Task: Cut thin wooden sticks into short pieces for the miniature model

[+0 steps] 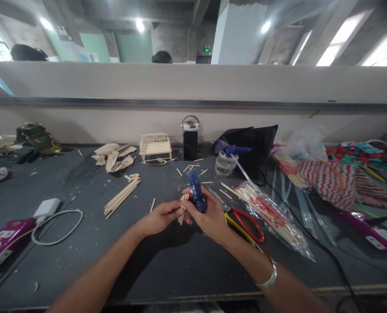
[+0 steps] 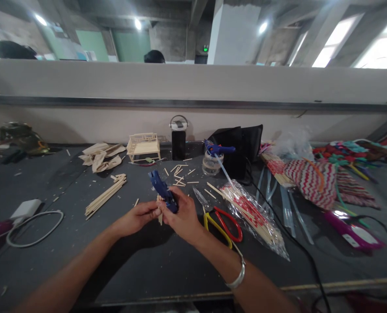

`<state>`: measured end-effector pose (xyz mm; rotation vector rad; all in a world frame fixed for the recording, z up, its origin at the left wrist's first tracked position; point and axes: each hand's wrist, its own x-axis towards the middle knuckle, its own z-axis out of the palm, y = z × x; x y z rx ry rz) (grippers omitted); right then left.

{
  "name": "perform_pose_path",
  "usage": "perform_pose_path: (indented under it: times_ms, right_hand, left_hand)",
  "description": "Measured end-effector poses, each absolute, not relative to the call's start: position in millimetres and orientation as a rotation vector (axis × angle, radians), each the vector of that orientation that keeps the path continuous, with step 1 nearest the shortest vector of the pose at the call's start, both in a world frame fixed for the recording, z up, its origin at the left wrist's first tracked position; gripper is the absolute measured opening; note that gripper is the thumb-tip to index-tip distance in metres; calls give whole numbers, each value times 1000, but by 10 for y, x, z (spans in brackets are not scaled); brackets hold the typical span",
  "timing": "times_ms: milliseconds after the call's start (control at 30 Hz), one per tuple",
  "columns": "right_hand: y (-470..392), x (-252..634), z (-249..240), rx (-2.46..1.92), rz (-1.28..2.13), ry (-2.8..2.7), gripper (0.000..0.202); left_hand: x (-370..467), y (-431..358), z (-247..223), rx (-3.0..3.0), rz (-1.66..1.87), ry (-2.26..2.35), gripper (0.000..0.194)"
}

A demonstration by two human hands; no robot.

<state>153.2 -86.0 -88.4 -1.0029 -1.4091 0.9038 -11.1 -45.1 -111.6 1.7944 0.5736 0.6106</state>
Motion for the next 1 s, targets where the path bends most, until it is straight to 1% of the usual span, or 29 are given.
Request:
perform_pose_path:
  times_ms: [133,300,500,567,767,1000]
  right_hand:
    - [-876,1513,-851,-1003,865,-1397,16]
    - [-910,1503,-806,-1060,709,-1467,11]
    - [-875,1514,-847,-1083,666,-1442,11]
    - [-843,1533,-878,-1100,637,-1428,11]
    - [-813,1570,-896,-1096,578,-1465,9]
    - [-870,1558,-841,-1092,605,-1501,9]
  left_hand:
    - [-81,-500,-1092,1713,608,589,34]
    - [-4,-597,-1158,1504,674,650,29]
    - [62,-581,-1293,1087,750,490,26]
    - [35,-548,-1281,1116,737,485,26]
    - [-67,-471,-1241,1541,761,684,28]
    - [-39,-489,-1281,1403,765,643,30]
